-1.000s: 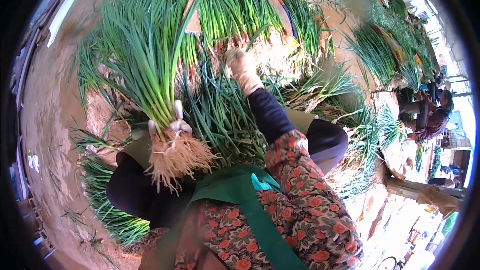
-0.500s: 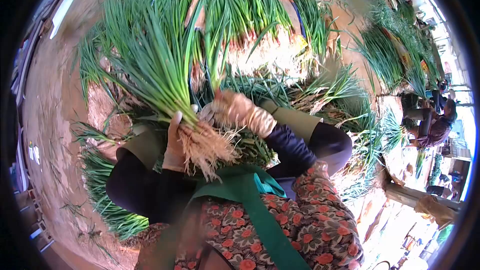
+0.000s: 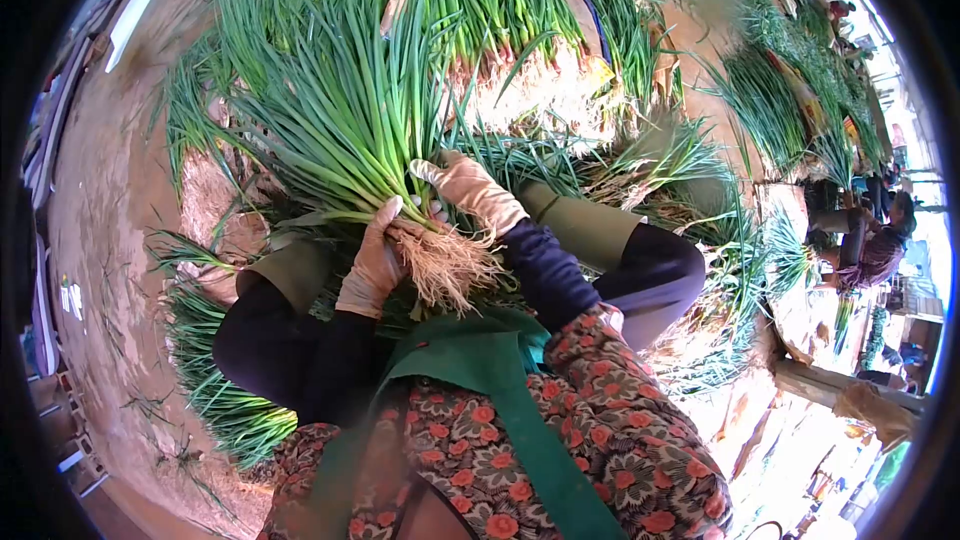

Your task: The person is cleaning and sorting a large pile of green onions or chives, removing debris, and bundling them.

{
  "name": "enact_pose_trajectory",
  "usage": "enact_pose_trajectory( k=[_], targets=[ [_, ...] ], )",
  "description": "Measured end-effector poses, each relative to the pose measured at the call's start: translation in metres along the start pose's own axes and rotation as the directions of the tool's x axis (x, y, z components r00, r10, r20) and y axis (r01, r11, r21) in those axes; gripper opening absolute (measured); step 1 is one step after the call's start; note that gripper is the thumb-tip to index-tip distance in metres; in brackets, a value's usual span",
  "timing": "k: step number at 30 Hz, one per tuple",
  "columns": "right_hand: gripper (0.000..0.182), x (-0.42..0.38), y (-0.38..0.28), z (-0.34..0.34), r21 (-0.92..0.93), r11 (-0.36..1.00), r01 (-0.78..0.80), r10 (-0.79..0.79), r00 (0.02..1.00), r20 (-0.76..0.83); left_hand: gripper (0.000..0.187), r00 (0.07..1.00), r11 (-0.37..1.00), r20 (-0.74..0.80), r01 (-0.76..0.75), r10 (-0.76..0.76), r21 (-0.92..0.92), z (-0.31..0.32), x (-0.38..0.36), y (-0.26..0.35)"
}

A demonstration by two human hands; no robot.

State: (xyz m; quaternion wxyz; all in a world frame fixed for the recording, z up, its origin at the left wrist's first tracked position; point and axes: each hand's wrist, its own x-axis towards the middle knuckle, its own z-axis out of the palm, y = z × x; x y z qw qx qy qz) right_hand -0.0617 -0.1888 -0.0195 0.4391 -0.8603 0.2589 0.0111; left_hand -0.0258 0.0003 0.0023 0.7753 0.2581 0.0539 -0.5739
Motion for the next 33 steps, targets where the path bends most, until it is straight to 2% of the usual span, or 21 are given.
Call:
enact_pose_trajectory(
  k=[3, 6, 7, 8, 10, 11, 12, 13, 15, 16, 18, 20, 21, 22, 25, 26, 28, 29, 30, 32, 33],
  targets=[
    [0.046, -0.011, -0.015, 0.009, 0.636, 0.745, -0.202, 0.124, 0.978, 0.166, 0.038, 0.997, 0.999, -0.071, -0.012, 0.01, -0.031, -0.025, 0.005, -0.003],
    [0.031, -0.039, -0.023, 0.013, 0.367, 0.924, -0.103, 0.109, 0.994, 0.006, 0.039, 1.0, 0.996, -0.002, 0.015, -0.016, -0.088, -0.024, -0.001, 0.001],
    [0.03, -0.037, -0.006, 0.01, -0.03, 0.999, -0.013, 0.014, 0.999, 0.034, 0.04, 0.994, 0.983, 0.107, 0.026, -0.007, -0.181, 0.001, -0.007, 0.005],
    [0.028, -0.005, 0.078, 0.042, -0.139, 0.99, -0.004, 0.011, 0.999, 0.049, 0.04, 0.977, 0.962, 0.212, 0.045, 0.014, -0.269, 0.019, -0.013, 0.009],
    [0.03, -0.014, 0.09, 0.019, -0.541, 0.807, 0.236, -0.016, 0.925, 0.379, 0.045, 0.974, 0.968, 0.208, -0.038, 0.091, -0.248, 0.026, -0.019, 0.014],
    [0.034, -0.021, 0.136, 0.028, -0.36, 0.757, 0.546, -0.334, 0.796, 0.505, 0.045, 0.976, 0.952, 0.211, 0.009, 0.058, -0.305, 0.021, -0.02, 0.014],
    [0.036, -0.043, 0.058, -0.011, -0.339, 0.926, 0.164, 0.074, 0.804, 0.591, 0.046, 0.975, 0.931, 0.22, 0.059, 0.023, -0.359, 0.016, -0.02, 0.013],
    [0.033, -0.025, 0.081, 0.001, -0.371, 0.885, 0.283, -0.036, 0.834, 0.551, 0.048, 0.97, 0.929, 0.239, 0.055, 0.037, -0.365, 0.015, -0.018, 0.013],
    [0.041, -0.029, 0.033, -0.013, -0.109, 0.987, 0.119, -0.098, 0.979, 0.18, 0.051, 0.96, 0.925, 0.275, 0.055, 0.054, -0.376, 0.016, -0.016, 0.01],
    [0.044, -0.014, 0.022, -0.007, 0.493, 0.854, -0.168, 0.029, 0.96, 0.277, 0.052, 0.971, 0.941, 0.226, 0.008, 0.073, -0.34, 0.021, -0.018, 0.009],
    [0.034, -0.011, -0.029, -0.018, 0.74, 0.597, -0.309, 0.083, 0.942, 0.326, 0.053, 0.985, 0.965, 0.127, -0.083, 0.118, -0.249, 0.035, -0.024, 0.012],
    [0.032, -0.011, -0.063, -0.021, 0.793, 0.524, -0.312, -0.018, 0.926, 0.376, 0.053, 0.983, 0.965, 0.123, -0.101, 0.134, -0.241, 0.026, -0.016, 0.011],
    [0.034, 0.001, -0.048, -0.006, 0.77, 0.6, -0.216, 0.003, 0.963, 0.268, 0.054, 0.984, 0.968, 0.11, -0.113, 0.14, -0.222, 0.021, -0.014, 0.01],
    [0.033, 0.013, -0.025, 0.013, 0.847, 0.502, -0.174, -0.012, 0.978, 0.209, 0.054, 0.985, 0.971, 0.093, -0.124, 0.146, -0.206, 0.019, -0.015, 0.01],
    [0.022, -0.002, -0.014, 0.0, 0.666, 0.742, -0.075, -0.095, 0.972, 0.216, 0.058, 0.983, 0.98, 0.167, -0.047, 0.08, -0.191, 0.007, -0.014, 0.009],
    [0.023, -0.015, -0.006, 0.001, 0.774, 0.622, -0.115, -0.184, 0.94, 0.287, 0.061, 0.98, 0.982, 0.191, -0.025, 0.061, -0.185, 0.006, -0.012, 0.008],
    [0.025, -0.022, 0.0, 0.014, 0.514, 0.803, -0.303, 0.053, 0.894, 0.444, 0.06, 0.986, 0.97, 0.134, -0.069, 0.102, -0.231, 0.008, -0.011, 0.006],
    [0.027, -0.022, 0.01, 0.016, 0.505, 0.845, -0.173, -0.029, 0.93, 0.367, 0.059, 0.986, 0.97, 0.137, -0.06, 0.094, -0.234, 0.01, -0.012, 0.006],
    [0.029, -0.018, 0.018, 0.013, 0.773, 0.578, -0.262, -0.018, 0.943, 0.333, 0.059, 0.986, 0.97, 0.138, -0.056, 0.091, -0.237, 0.013, -0.013, 0.008],
    [0.034, -0.012, -0.005, -0.007, 0.845, 0.433, -0.315, 0.054, 0.944, 0.325, 0.053, 0.984, 0.971, 0.178, 0.021, 0.022, -0.238, 0.0, -0.01, 0.011],
    [0.04, -0.016, -0.026, -0.018, 0.744, 0.65, -0.154, -0.021, 0.975, 0.22, 0.051, 0.991, 0.975, 0.117, -0.032, 0.059, -0.219, 0.009, -0.011, 0.008]
  ],
)
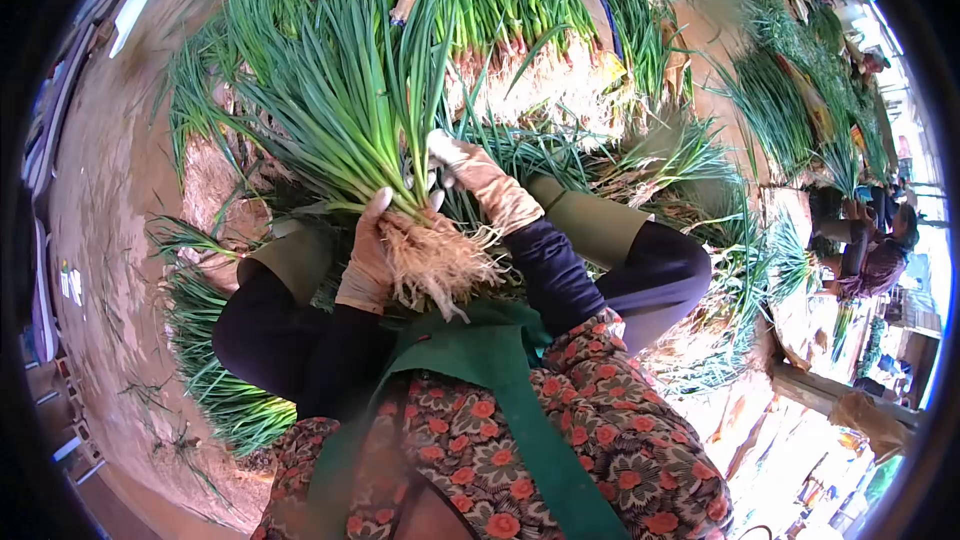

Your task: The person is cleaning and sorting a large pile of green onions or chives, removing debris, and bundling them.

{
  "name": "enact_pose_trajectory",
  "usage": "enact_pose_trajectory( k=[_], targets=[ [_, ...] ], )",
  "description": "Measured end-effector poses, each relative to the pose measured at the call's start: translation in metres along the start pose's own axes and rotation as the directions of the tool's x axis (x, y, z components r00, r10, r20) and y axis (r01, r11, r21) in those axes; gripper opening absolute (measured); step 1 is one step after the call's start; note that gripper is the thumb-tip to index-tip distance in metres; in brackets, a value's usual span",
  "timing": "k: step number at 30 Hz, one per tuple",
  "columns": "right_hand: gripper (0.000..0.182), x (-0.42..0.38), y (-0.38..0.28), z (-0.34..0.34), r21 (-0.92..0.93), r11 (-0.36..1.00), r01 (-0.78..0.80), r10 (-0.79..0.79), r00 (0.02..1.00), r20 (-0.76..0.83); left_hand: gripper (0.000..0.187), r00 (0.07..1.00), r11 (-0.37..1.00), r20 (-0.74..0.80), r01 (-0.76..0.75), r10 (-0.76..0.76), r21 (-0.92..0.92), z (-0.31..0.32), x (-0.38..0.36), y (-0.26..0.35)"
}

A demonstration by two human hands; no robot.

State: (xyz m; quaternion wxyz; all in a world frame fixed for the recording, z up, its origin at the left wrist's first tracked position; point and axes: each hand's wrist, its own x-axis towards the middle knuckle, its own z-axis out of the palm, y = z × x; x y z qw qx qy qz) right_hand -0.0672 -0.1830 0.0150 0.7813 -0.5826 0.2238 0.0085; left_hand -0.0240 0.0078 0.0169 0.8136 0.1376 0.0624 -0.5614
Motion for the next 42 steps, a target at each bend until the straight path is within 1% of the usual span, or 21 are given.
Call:
enact_pose_trajectory(
  k=[3, 4, 7, 8, 11, 12, 13, 17, 19, 21, 22, 24, 25, 29, 31, 32, 33, 36, 39, 40, 42],
  targets=[
    [0.031, 0.002, -0.012, 0.015, -0.625, 0.775, 0.09, -0.196, 0.975, -0.103, 0.047, 0.998, 0.997, -0.064, -0.019, 0.023, 0.073, 0.005, 0.004, -0.003],
    [0.025, 0.009, -0.015, 0.016, -0.571, 0.742, 0.351, -0.448, 0.894, -0.032, 0.046, 0.996, 0.997, -0.068, -0.052, 0.056, 0.057, 0.009, 0.005, -0.004],
    [0.027, -0.007, -0.033, -0.007, -0.272, 0.961, 0.056, -0.124, 0.963, -0.239, 0.046, 0.989, 0.997, -0.121, -0.077, 0.08, 0.031, 0.015, 0.002, -0.006],
    [0.028, -0.004, -0.03, -0.013, -0.406, 0.909, -0.096, 0.023, 0.983, -0.181, 0.047, 0.994, 0.997, -0.092, -0.047, 0.052, 0.054, 0.011, 0.001, -0.004],
    [0.036, 0.014, -0.006, -0.007, -0.532, 0.847, 0.005, -0.109, 0.98, -0.165, 0.049, 0.998, 0.996, -0.07, 0.012, -0.005, 0.092, 0.009, 0.006, -0.005],
    [0.035, 0.017, -0.003, -0.002, -0.269, 0.957, 0.105, -0.132, 0.988, -0.085, 0.05, 0.999, 0.995, -0.041, 0.017, -0.012, 0.103, 0.011, 0.005, -0.005],
    [0.036, 0.03, 0.003, -0.004, -0.275, 0.961, 0.009, -0.025, 0.998, -0.055, 0.05, 1.0, 0.993, -0.015, 0.021, -0.02, 0.117, 0.013, 0.003, -0.003],
    [0.023, 0.039, 0.012, 0.008, -0.247, 0.898, 0.364, -0.337, 0.93, 0.145, 0.046, 0.996, 0.988, -0.055, -0.055, 0.063, 0.144, 0.018, -0.001, -0.004],
    [0.019, 0.011, -0.002, 0.013, -0.141, 0.989, -0.043, 0.041, 0.999, -0.016, 0.043, 0.996, 0.997, -0.08, -0.037, 0.042, 0.062, 0.012, 0.0, -0.003],
    [0.016, 0.0, -0.004, -0.009, -0.162, 0.978, 0.135, -0.132, 0.991, 0.03, 0.044, 0.999, 0.999, -0.022, -0.047, 0.046, -0.017, -0.004, 0.004, -0.002],
    [0.016, 0.019, 0.013, -0.058, -0.491, 0.722, 0.487, -0.505, 0.857, 0.106, 0.046, 0.999, 0.998, 0.028, -0.035, 0.037, -0.044, -0.001, 0.002, 0.001],
    [0.018, 0.009, 0.01, -0.109, -0.399, 0.789, 0.467, -0.537, 0.84, -0.08, 0.055, 0.991, 0.99, 0.038, -0.125, 0.127, -0.071, 0.02, -0.011, 0.0],
    [0.02, -0.013, -0.012, -0.113, 0.126, 0.981, 0.148, -0.107, 0.952, -0.286, 0.059, 0.982, 0.988, 0.118, -0.139, 0.147, -0.074, 0.028, -0.013, 0.0],
    [0.016, -0.067, -0.057, -0.175, -0.342, 0.938, 0.053, -0.227, 0.839, -0.494, 0.064, 0.96, 0.983, 0.244, -0.105, 0.139, -0.148, 0.035, -0.013, -0.002],
    [0.02, -0.078, -0.025, -0.305, -0.911, 0.41, 0.04, -0.676, 0.684, -0.275, 0.064, 0.967, 0.995, 0.241, -0.067, 0.084, -0.076, 0.001, -0.006, 0.008],
    [0.028, -0.111, -0.051, -0.288, -0.82, 0.367, -0.439, -0.55, 0.609, -0.572, 0.059, 0.983, 0.989, 0.137, -0.109, 0.122, -0.098, 0.02, -0.011, 0.003],
    [0.039, -0.131, -0.03, -0.325, -0.92, 0.25, -0.302, -0.727, 0.569, -0.384, 0.053, 0.985, 0.991, 0.119, -0.115, 0.122, -0.063, 0.017, -0.008, 0.006],
    [0.045, -0.142, -0.062, -0.253, -0.774, 0.189, -0.604, -0.409, 0.668, -0.621, 0.051, 0.988, 0.993, 0.109, -0.106, 0.111, -0.053, 0.01, -0.004, 0.004],
    [0.038, -0.082, -0.009, -0.22, -0.883, 0.465, -0.063, -0.417, 0.864, -0.281, 0.047, 0.99, 0.996, 0.142, 0.004, 0.009, -0.093, 0.023, -0.008, -0.001],
    [0.03, -0.064, -0.006, -0.168, -0.524, 0.851, 0.03, -0.193, 0.946, -0.26, 0.046, 0.99, 0.995, 0.14, 0.027, -0.013, -0.101, 0.019, -0.007, -0.002],
    [0.027, -0.034, -0.005, -0.082, -0.37, 0.922, 0.112, -0.132, 0.991, -0.03, 0.042, 0.994, 1.0, 0.11, 0.02, -0.018, -0.021, 0.002, -0.001, 0.0]
  ],
)
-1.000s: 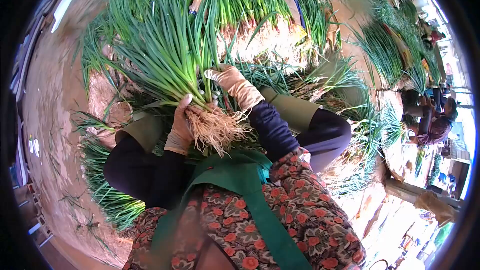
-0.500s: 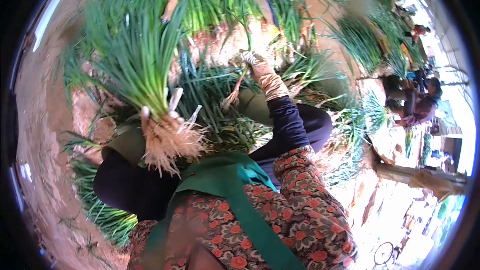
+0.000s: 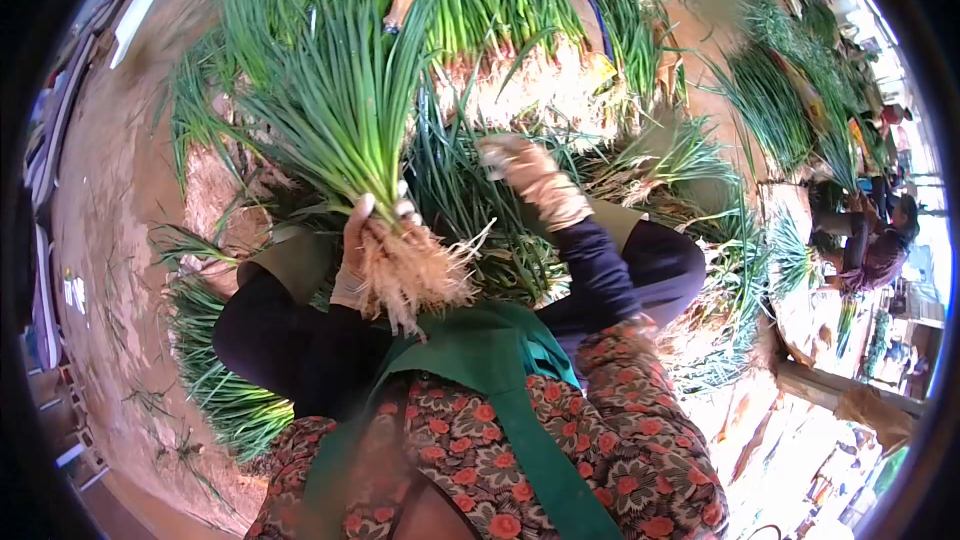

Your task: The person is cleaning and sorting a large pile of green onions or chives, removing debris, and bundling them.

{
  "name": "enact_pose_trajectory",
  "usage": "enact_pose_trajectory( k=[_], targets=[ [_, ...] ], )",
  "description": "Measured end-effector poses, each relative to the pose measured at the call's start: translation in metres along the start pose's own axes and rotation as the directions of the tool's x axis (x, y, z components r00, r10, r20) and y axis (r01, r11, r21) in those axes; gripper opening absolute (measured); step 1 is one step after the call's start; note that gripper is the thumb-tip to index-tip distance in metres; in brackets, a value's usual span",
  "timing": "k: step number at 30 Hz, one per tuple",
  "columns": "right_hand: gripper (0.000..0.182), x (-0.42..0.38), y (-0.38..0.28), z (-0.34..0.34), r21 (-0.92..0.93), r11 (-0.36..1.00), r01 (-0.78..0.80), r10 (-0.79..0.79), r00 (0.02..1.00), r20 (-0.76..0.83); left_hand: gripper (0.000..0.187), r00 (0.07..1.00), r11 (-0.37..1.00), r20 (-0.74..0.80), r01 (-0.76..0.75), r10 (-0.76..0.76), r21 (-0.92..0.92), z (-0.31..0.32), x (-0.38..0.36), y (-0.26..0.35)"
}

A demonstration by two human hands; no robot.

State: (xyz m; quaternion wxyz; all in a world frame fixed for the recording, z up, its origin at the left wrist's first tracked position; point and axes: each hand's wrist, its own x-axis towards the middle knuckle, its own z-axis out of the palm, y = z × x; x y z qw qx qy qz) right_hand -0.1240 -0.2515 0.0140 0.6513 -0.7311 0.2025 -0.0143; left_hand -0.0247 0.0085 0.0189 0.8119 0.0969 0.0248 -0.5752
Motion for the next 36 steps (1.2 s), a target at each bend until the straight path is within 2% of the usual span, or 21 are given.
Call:
enact_pose_trajectory(
  k=[1, 3, 4, 5, 7, 9, 10, 12, 13, 15, 17, 19, 21, 23, 25, 27, 29, 31, 33, 35, 36],
  targets=[
    [0.027, 0.011, -0.004, 0.029, 0.059, 0.998, -0.031, 0.026, 0.997, 0.074, 0.04, 0.997, 0.998, -0.069, -0.02, 0.025, 0.065, -0.004, 0.0, 0.001],
    [0.033, 0.021, -0.007, 0.074, 0.214, 0.939, 0.271, -0.271, 0.962, -0.027, 0.039, 0.979, 0.98, -0.148, -0.115, 0.14, 0.164, 0.0, 0.0, -0.002],
    [0.041, 0.001, -0.047, 0.084, 0.418, 0.907, 0.054, -0.098, 0.992, 0.084, 0.037, 0.977, 0.972, -0.163, -0.103, 0.139, 0.211, 0.004, -0.001, 0.002],
    [0.05, -0.036, -0.106, 0.097, 0.546, 0.836, -0.049, -0.059, 0.982, 0.18, 0.036, 0.972, 0.961, -0.182, -0.1, 0.151, 0.258, 0.013, -0.006, 0.009],
    [0.041, -0.058, -0.11, 0.115, 0.501, 0.863, -0.063, -0.056, 0.974, 0.218, 0.031, 0.938, 0.934, -0.131, -0.29, 0.32, 0.207, 0.053, -0.013, 0.008],
    [0.032, -0.065, -0.093, 0.127, 0.412, 0.909, -0.062, -0.018, 0.982, 0.188, 0.027, 0.944, 0.946, -0.07, -0.316, 0.321, 0.08, 0.042, 0.002, 0.016],
    [0.029, -0.069, -0.087, 0.133, 0.372, 0.925, -0.076, 0.009, 0.984, 0.177, 0.023, 0.92, 0.913, -0.028, -0.383, 0.39, 0.141, 0.031, 0.007, 0.022],
    [0.023, -0.075, -0.081, 0.14, 0.32, 0.942, -0.104, 0.055, 0.986, 0.158, 0.033, 0.788, 0.745, -0.124, -0.502, 0.603, 0.439, 0.05, -0.005, 0.036],
    [0.021, -0.08, -0.079, 0.145, 0.298, 0.948, -0.115, 0.072, 0.986, 0.152, 0.031, 0.749, 0.711, -0.047, -0.604, 0.661, 0.359, 0.054, -0.01, 0.044],
    [0.021, -0.084, -0.077, 0.144, 0.282, 0.948, -0.151, 0.108, 0.981, 0.16, 0.026, 0.643, 0.606, -0.014, -0.714, 0.765, 0.351, 0.073, -0.045, 0.071],
    [0.023, -0.079, -0.076, 0.132, 0.293, 0.939, -0.182, 0.113, 0.965, 0.236, 0.022, 0.469, 0.465, -0.039, -0.853, 0.882, 0.237, 0.102, -0.087, 0.1],
    [0.024, -0.065, -0.075, 0.114, 0.307, 0.927, -0.215, 0.11, 0.939, 0.326, 0.02, 0.423, 0.41, -0.037, -0.85, 0.906, 0.332, 0.107, -0.156, 0.134],
    [0.018, -0.039, -0.051, 0.1, 0.185, 0.96, -0.209, 0.152, 0.947, 0.284, 0.02, 0.334, 0.291, 0.018, -0.845, 0.943, 0.448, 0.101, -0.22, 0.172],
    [0.018, -0.03, -0.039, 0.109, 0.046, 0.981, -0.191, 0.172, 0.949, 0.265, 0.02, 0.14, 0.121, -0.016, -0.789, 0.99, 0.602, 0.076, -0.276, 0.199],
    [0.021, -0.032, -0.035, 0.127, -0.098, 0.985, -0.145, 0.167, 0.949, 0.268, 0.025, 0.082, 0.123, -0.094, -0.768, 0.992, 0.628, 0.032, -0.323, 0.213],
    [0.023, -0.027, -0.028, 0.135, -0.363, 0.931, 0.027, 0.114, 0.926, 0.361, 0.031, 0.046, 0.174, -0.228, -0.797, 0.972, 0.579, -0.02, -0.356, 0.203],
    [0.023, -0.036, -0.025, 0.154, -0.21, 0.955, -0.208, 0.274, 0.89, 0.364, 0.036, 0.0, 0.225, -0.367, -0.789, 0.93, 0.571, -0.09, -0.373, 0.181],
    [0.026, -0.024, 0.012, 0.133, -0.274, 0.935, -0.224, 0.323, 0.856, 0.404, 0.026, -0.153, 0.254, -0.587, -0.795, 0.795, 0.552, -0.171, -0.369, 0.148],
    [0.03, -0.017, 0.038, 0.115, -0.362, 0.894, -0.264, 0.41, 0.809, 0.422, 0.019, -0.069, 0.198, -0.754, -0.945, 0.654, 0.259, -0.301, -0.363, 0.112],
    [0.032, -0.013, 0.034, 0.121, -0.475, 0.831, -0.29, 0.489, 0.788, 0.374, 0.023, -0.077, 0.288, -0.857, -0.924, 0.509, 0.253, -0.32, -0.362, 0.089],
    [0.033, -0.01, 0.033, 0.121, -0.511, 0.812, -0.281, 0.498, 0.79, 0.357, 0.025, -0.063, 0.269, -0.878, -0.939, 0.474, 0.212, -0.336, -0.359, 0.085]
  ],
)
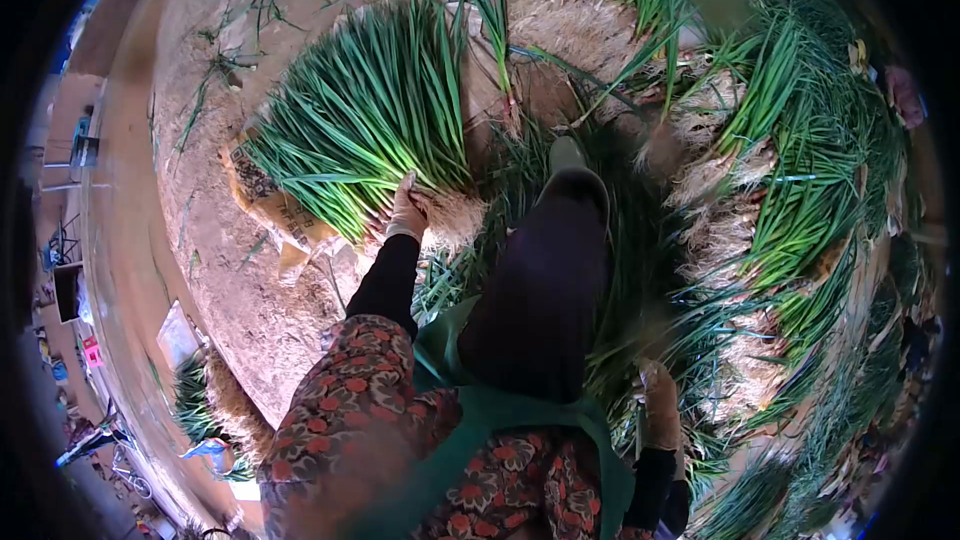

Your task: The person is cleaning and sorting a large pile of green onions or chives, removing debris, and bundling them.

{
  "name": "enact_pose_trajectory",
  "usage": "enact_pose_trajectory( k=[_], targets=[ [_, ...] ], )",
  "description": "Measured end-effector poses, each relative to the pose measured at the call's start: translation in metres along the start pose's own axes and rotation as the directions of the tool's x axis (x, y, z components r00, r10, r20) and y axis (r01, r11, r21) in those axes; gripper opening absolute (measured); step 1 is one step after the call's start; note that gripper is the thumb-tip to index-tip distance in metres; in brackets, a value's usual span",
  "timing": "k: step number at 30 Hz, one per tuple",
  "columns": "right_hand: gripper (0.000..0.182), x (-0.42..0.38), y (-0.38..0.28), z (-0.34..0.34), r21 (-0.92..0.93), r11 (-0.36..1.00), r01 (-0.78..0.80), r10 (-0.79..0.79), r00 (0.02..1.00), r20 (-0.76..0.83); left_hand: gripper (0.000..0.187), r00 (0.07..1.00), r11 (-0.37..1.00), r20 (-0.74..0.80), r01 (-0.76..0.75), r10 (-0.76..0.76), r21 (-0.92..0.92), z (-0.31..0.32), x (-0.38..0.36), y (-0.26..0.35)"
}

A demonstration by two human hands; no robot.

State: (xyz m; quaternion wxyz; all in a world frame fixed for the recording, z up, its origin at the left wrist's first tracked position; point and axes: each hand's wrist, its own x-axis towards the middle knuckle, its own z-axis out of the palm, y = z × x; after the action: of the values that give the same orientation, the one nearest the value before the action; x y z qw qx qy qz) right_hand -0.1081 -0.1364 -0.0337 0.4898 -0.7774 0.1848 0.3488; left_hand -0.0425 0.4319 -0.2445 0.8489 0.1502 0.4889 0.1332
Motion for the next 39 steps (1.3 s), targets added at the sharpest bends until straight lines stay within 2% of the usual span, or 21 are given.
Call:
enact_pose_trajectory(
  k=[4, 5, 9, 10, 11, 13, 14, 15, 17, 19, 21, 22, 24, 25, 27, 29, 30, 31, 34, 38, 39],
  targets=[
    [0.027, 0.001, -0.013, 0.005, -0.027, 1.0, -0.004, 0.004, 1.0, 0.006, 0.028, 0.977, 0.898, -0.095, -0.136, 0.192, 0.418, 0.005, -0.023, 0.002],
    [0.03, 0.004, -0.016, 0.007, -0.043, 0.999, 0.026, -0.026, 1.0, 0.014, 0.034, 0.925, 0.786, -0.048, -0.291, 0.377, 0.546, -0.015, -0.028, 0.0],
    [0.033, 0.037, 0.043, 0.003, -0.096, 0.98, 0.172, -0.171, 0.985, 0.011, 0.061, 0.867, 0.823, -0.084, -0.431, 0.492, 0.371, -0.048, -0.063, -0.034],
    [0.033, 0.054, 0.061, 0.006, -0.112, 0.977, 0.181, -0.173, 0.982, 0.075, 0.067, 0.907, 0.892, -0.167, -0.323, 0.387, 0.316, -0.036, -0.066, -0.054],
    [0.033, 0.067, 0.081, 0.006, -0.118, 0.975, 0.186, -0.173, 0.979, 0.111, 0.063, 0.99, 0.943, -0.057, -0.101, 0.125, 0.316, -0.036, -0.081, -0.068],
    [0.033, 0.022, 0.037, 0.006, -0.147, 0.987, 0.065, -0.056, 0.996, 0.064, 0.059, 0.928, 0.972, 0.297, 0.195, -0.225, 0.129, -0.063, -0.015, -0.095],
    [0.033, 0.003, 0.004, 0.011, -0.147, 0.987, -0.056, 0.057, 0.998, 0.004, 0.059, 0.925, 0.958, 0.264, 0.237, -0.274, 0.163, -0.075, 0.011, -0.102],
    [0.031, -0.004, 0.005, 0.017, 0.29, 0.955, -0.056, 0.039, 0.997, 0.065, 0.059, 0.942, 0.949, 0.202, 0.224, -0.27, 0.224, -0.079, 0.018, -0.09],
    [0.028, -0.006, 0.016, 0.005, 0.179, 0.979, 0.101, -0.106, 0.994, 0.02, 0.058, 0.956, 0.919, 0.11, 0.225, -0.273, 0.324, -0.069, 0.028, -0.08],
    [0.024, 0.019, 0.031, -0.037, -0.182, 0.917, 0.355, -0.346, 0.935, 0.077, 0.057, 0.974, 0.897, 0.013, 0.201, -0.225, 0.394, -0.075, 0.027, -0.064],
    [0.02, 0.068, 0.1, -0.094, -0.505, 0.503, 0.702, -0.757, 0.639, 0.134, 0.057, 0.984, 0.873, -0.058, 0.176, -0.168, 0.455, -0.073, 0.017, -0.051],
    [0.024, 0.057, 0.066, -0.107, -0.356, 0.882, 0.309, -0.408, 0.879, -0.246, 0.057, 0.986, 0.862, -0.077, 0.164, -0.145, 0.48, -0.075, 0.013, -0.046],
    [0.028, 0.022, 0.017, -0.093, -0.678, 0.725, -0.117, -0.37, 0.765, -0.527, 0.056, 0.99, 0.833, -0.107, 0.139, -0.096, 0.536, -0.078, 0.005, -0.021],
    [0.027, 0.025, 0.017, -0.088, -0.969, 0.09, -0.229, -0.725, 0.652, -0.222, 0.056, 0.991, 0.814, -0.106, 0.123, -0.076, 0.567, -0.076, 0.003, -0.014],
    [0.027, 0.083, 0.017, -0.058, -0.972, 0.22, 0.079, -0.808, 0.573, -0.136, 0.055, 0.994, 0.772, -0.106, 0.085, -0.023, 0.629, -0.068, -0.004, 0.001],
    [0.031, 0.093, -0.023, 0.028, -0.669, 0.715, 0.205, -0.443, 0.872, -0.206, 0.055, 0.996, 0.719, -0.08, 0.027, 0.04, 0.694, -0.049, -0.014, 0.017],
    [0.034, 0.098, -0.044, 0.071, -0.462, 0.882, 0.099, -0.223, 0.949, -0.223, 0.055, 0.996, 0.69, -0.051, -0.014, 0.073, 0.724, -0.038, -0.019, 0.025],
    [0.041, 0.093, -0.055, 0.1, -0.664, 0.691, 0.288, -0.363, 0.932, 0.026, 0.054, 0.994, 0.657, -0.015, -0.062, 0.111, 0.752, -0.021, -0.027, 0.032],
    [0.046, 0.076, -0.066, 0.128, -0.477, 0.76, 0.441, -0.151, 0.834, 0.531, 0.054, 0.962, 0.54, 0.211, -0.271, 0.171, 0.797, 0.054, -0.056, 0.053],
    [0.036, 0.054, -0.045, 0.023, -0.066, 0.805, 0.59, -0.577, 0.804, 0.146, 0.053, 0.759, 0.452, 0.65, -0.589, 0.026, 0.67, 0.205, -0.162, 0.049],
    [0.032, 0.051, -0.038, -0.028, -0.244, 0.614, 0.75, -0.771, 0.637, 0.019, 0.053, 0.667, 0.46, 0.741, -0.633, -0.084, 0.622, 0.246, -0.195, 0.03]
  ],
)
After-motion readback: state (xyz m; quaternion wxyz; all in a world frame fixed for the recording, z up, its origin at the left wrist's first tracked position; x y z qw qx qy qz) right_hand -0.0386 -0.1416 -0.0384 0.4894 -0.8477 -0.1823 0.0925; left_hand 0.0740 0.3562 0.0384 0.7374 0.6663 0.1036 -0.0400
